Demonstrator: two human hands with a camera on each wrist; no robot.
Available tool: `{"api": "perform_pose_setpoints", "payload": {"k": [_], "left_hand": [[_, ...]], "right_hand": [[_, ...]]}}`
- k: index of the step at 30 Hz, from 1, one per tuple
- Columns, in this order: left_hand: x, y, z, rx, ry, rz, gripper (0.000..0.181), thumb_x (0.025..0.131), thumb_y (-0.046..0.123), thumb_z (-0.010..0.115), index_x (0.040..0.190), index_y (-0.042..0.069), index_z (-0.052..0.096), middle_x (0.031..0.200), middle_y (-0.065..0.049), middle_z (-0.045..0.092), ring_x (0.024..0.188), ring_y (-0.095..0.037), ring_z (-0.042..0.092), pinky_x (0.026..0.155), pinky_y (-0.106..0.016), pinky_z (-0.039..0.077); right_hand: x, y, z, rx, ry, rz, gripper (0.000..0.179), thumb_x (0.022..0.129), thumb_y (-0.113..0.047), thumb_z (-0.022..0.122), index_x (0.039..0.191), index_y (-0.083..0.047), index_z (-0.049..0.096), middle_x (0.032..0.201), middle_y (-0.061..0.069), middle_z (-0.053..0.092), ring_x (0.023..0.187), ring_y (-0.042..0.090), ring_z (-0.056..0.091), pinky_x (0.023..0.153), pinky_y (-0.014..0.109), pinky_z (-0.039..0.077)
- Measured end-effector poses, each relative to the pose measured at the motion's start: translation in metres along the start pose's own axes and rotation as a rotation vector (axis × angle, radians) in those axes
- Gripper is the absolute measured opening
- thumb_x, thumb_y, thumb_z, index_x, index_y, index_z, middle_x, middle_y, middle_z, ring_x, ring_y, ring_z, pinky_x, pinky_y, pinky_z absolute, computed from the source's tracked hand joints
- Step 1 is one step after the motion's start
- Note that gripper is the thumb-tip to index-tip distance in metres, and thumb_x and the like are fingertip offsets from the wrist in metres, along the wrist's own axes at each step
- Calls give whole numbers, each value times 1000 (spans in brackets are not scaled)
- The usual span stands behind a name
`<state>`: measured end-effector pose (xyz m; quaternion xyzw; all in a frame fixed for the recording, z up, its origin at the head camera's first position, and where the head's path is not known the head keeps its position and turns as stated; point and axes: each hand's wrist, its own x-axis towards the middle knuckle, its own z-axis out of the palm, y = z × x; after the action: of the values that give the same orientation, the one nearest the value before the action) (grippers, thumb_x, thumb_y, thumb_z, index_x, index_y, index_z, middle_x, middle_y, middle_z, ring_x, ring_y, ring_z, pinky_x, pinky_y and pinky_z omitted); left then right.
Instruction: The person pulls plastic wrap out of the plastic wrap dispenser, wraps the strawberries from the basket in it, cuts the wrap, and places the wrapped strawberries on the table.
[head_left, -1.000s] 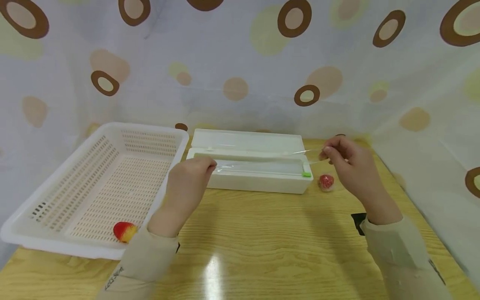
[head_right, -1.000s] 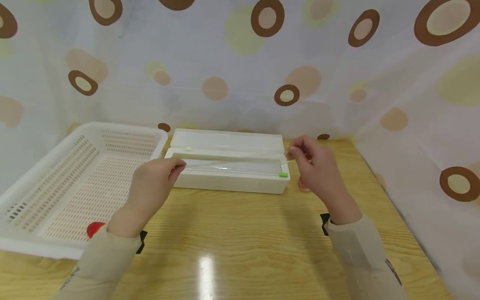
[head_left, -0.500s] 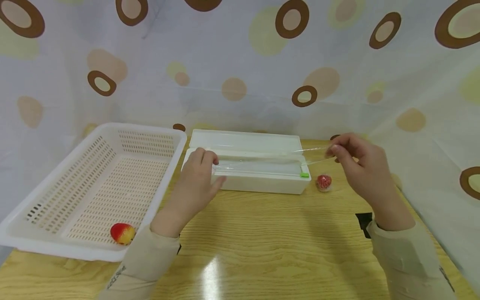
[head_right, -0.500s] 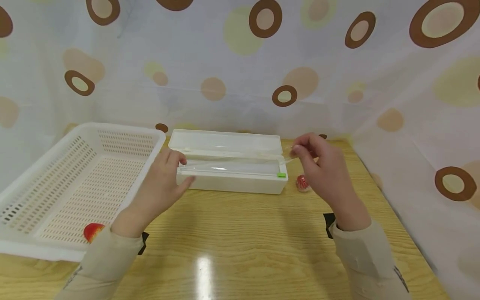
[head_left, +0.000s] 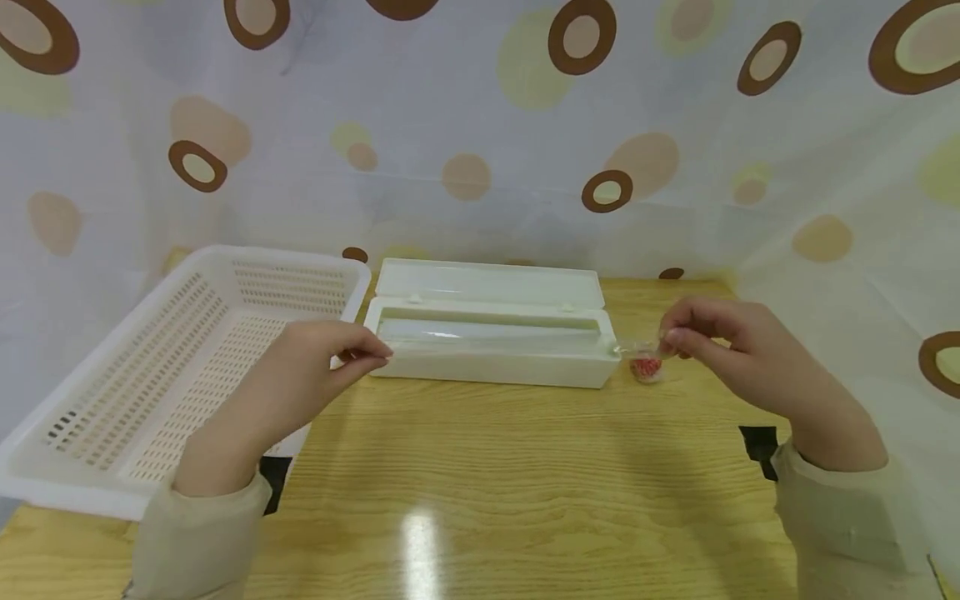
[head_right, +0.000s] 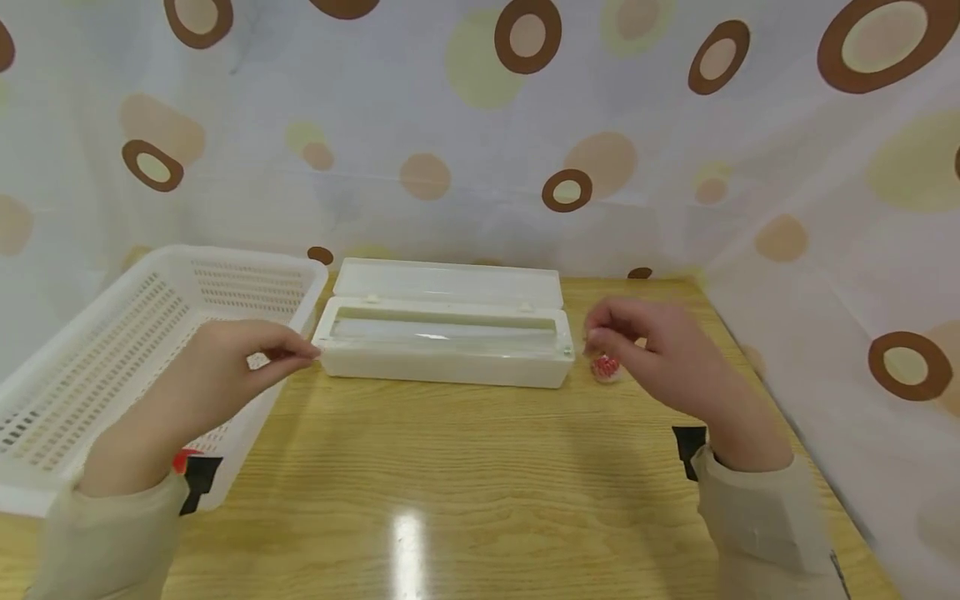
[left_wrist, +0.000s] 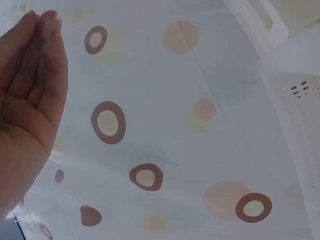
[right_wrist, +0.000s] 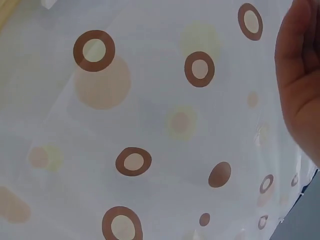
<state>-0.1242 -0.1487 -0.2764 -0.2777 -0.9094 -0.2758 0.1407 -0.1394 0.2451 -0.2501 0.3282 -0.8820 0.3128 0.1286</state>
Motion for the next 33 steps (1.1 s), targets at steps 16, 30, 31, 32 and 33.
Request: {"api": "perform_pose_setpoints", "payload": {"k": [16, 30, 31, 32, 33], "left_hand": [[-48, 9, 33, 230, -324, 30, 23, 78, 6, 71, 67, 20, 56, 64, 14, 52, 57, -2, 44, 51, -17, 38], [-75, 4, 118, 677, -270, 0, 20, 69, 1, 71, 60, 11, 56, 55, 1, 54, 48, -11, 51, 41, -24, 46], [-77, 1, 120, 672, -270, -2, 19, 69, 1, 71, 60, 11, 56, 56, 1, 54, 49, -12, 51, 42, -24, 47], [-78, -2, 122, 676, -268, 3, 18, 68, 2, 71, 60, 11, 57, 57, 1, 54, 51, -12, 51, 44, -24, 46], [-79, -4, 124, 675, -263, 11, 18, 68, 2, 71, 60, 11, 58, 59, 0, 53, 53, -12, 51, 45, -23, 46]], "right_hand": [[-13, 6, 42, 223, -874, 109, 18, 92, -14, 56, 75, -17, 57, 66, -16, 46, 55, -6, 37, 53, 15, 38], [-29, 16, 109, 37, -962, 252, 17, 76, -1, 64, 62, -10, 62, 56, -15, 45, 51, -2, 35, 49, 15, 34], [-30, 17, 111, 43, -968, 262, 17, 76, -1, 64, 61, -9, 62, 56, -14, 44, 50, -2, 34, 48, 15, 32], [-31, 17, 114, 43, -971, 265, 17, 75, -1, 65, 60, -9, 61, 55, -14, 44, 50, -2, 34, 48, 15, 32], [-32, 18, 116, 49, -973, 267, 17, 74, 0, 65, 60, -8, 61, 54, -14, 43, 49, -2, 33, 48, 15, 31]]}}
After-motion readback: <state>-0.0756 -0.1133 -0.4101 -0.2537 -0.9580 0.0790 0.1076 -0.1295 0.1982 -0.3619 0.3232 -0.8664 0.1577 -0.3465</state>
